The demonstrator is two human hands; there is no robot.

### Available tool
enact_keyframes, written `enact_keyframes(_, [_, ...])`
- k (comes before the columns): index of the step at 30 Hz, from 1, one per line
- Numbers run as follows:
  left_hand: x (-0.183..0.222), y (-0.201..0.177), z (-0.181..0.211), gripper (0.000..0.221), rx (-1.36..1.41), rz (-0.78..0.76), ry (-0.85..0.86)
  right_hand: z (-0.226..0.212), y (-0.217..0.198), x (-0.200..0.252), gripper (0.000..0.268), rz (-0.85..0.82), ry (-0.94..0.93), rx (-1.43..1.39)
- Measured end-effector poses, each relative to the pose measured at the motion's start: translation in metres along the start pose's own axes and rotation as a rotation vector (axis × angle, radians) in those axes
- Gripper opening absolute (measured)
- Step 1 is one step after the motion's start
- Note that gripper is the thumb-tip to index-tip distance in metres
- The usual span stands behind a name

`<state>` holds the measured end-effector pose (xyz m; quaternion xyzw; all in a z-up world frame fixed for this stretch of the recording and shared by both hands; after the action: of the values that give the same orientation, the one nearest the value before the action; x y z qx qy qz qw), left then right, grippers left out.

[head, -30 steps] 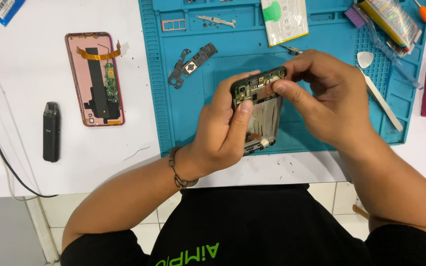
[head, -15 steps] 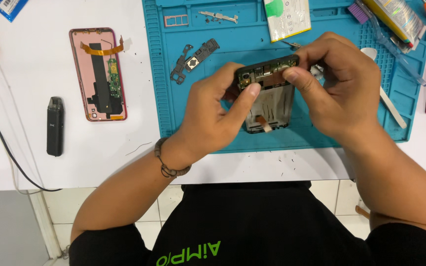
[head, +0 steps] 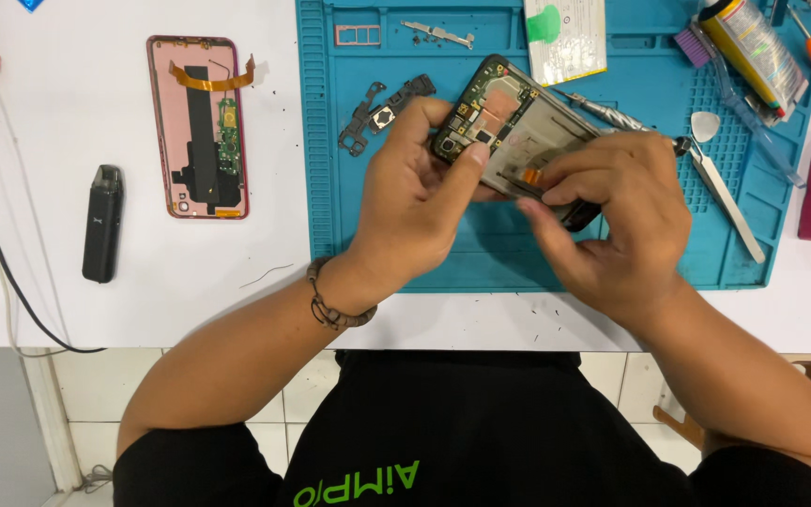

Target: The person applies adhesive from a tube along the edges of a smartphone chassis. They then align and press a screen assembly onto the chassis, securing the two parts together. Finally, the person connects a ribbon cable to the internal circuit board.

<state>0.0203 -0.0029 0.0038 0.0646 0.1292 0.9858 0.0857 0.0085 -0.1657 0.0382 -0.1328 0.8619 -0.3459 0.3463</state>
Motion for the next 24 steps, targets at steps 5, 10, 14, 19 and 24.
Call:
enact_keyframes(5, [0.004,0.003,0.006,0.038,-0.057,-0.067,-0.024,0.003,0.001,-0.011,0.019,0.000,-0.062,-0.011])
enact_keyframes(10, [0.005,0.004,0.006,0.047,-0.096,-0.078,-0.068,0.006,0.003,-0.010,0.018,-0.032,-0.060,0.022])
enact_keyframes(14, [0.005,0.003,0.002,0.047,-0.017,-0.097,-0.065,0.009,0.005,-0.005,0.030,-0.010,0.079,0.080])
enact_keyframes(19, [0.006,0.005,0.001,0.044,-0.024,-0.071,-0.069,0.011,0.008,-0.004,0.027,0.034,0.065,-0.017])
enact_keyframes(24, [0.006,0.003,0.003,0.044,-0.007,-0.094,-0.009,0.011,0.006,-0.004,0.038,0.013,0.079,-0.073])
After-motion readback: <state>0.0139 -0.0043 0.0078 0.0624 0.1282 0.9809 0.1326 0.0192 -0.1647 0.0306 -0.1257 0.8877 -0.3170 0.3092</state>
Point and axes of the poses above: each hand's wrist, its own x-axis away from the middle knuckle, its own y-axis out of the palm, z = x × y, the point moved 2 cm from there along -x, towards the middle knuckle, and after that the axes turned 4 degrees about -z, right-handed, at the moved point
